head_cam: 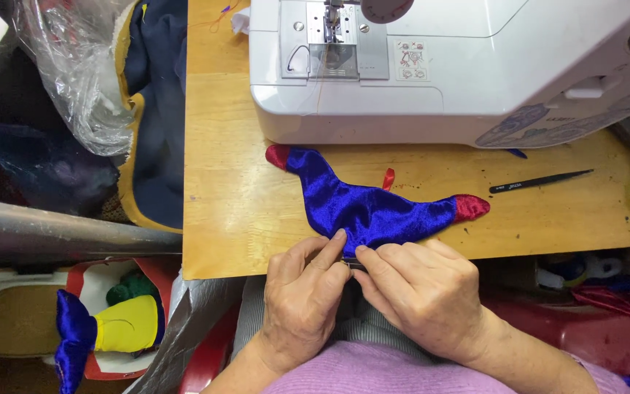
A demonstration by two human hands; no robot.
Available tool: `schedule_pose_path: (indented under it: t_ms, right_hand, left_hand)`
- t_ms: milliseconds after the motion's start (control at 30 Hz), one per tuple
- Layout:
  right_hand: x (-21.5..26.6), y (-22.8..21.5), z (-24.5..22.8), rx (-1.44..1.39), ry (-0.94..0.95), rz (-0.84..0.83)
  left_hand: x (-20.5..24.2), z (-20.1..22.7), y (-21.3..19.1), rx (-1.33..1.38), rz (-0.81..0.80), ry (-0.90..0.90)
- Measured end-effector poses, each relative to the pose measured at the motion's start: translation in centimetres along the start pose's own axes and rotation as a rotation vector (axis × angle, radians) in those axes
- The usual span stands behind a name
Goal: The person uses a black tool to turn a blue and red fabric piece right-side out and shape it. They then pick up white stuffing material and begin inserting it into the fabric piece to fill it.
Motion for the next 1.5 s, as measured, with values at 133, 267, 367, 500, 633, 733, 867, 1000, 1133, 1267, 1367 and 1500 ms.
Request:
schedule_pose_path:
  t_ms: [133, 267, 367, 500, 633, 733, 867, 1000, 1133, 1267, 1367, 1500]
  right_hand:
    - [0.0, 0.2, 0.1, -0.016, 0.003, 0.006]
    - [0.1, 0.0, 0.4, -0.048, 0.029, 0.036]
    - [0.1, 0.0, 0.4, -0.063, 0.037, 0.055]
    - [0.2, -0.2, 0.7, -0.073, 0.055, 0.072]
    - [1.2, -0.8, 2.2, -0.087, 0.11, 0.115]
    - [3.3, -1.4, 6.6, -0.047, 0.279, 0.136]
    - [9.0, -1.8, 13.9, 0.227, 0.404, 0.077]
    - [13.6, -1.7, 19.8, 0.523, 0.382, 0.003]
    - [14.5, -1.4, 22.7, 0.461, 0.372, -0.045]
    - [13.3, -2.2, 21.6, 0.563, 0.344, 0.001]
    - [10.9, -3.0, 16.8, 0.261, 0.4, 0.13]
    - [6.7, -2.4, 10.8, -0.173, 0.443, 0.087]
  left_hand:
    - [0.0, -0.1, 0.1, -0.001, -0.009, 0.004]
    - [0.0, 0.0, 0.0, -0.01, 0.006, 0.0]
    - [0.2, -0.2, 0.1, -0.009, -0.006, -0.01]
    - [0.4, -0.3, 0.3, 0.0, -0.017, -0.016]
    - [0.5, -0.3, -0.3, 0.04, 0.01, -0.015]
    - [0.6, -1.3, -1.7, 0.19, 0.009, -0.095]
    - [1.8, -2.2, -5.9, 0.181, 0.05, -0.124]
    - [5.1, -3.9, -7.7, -0.163, -0.017, -0.005]
    - [4.2, -2.7, -7.4, -0.317, -0.01, -0.02]
    - [0.3, -0.2, -4.3, -0.083, -0.048, 0.14]
    - [-3.3, 1.4, -1.2, 0.069, -0.081, 0.242]
    - [-5.7, 2.6, 4.3, 0.141, -0.344, 0.334]
Point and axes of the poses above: each hand's wrist, its own x-axis away from the middle knuckle, its own y-axis out of the palm, z = x × y, the point moved 9 cm from there along -x, towards the middle knuckle, and after that the axes turned 1 degree about y, right-handed, at the moved point
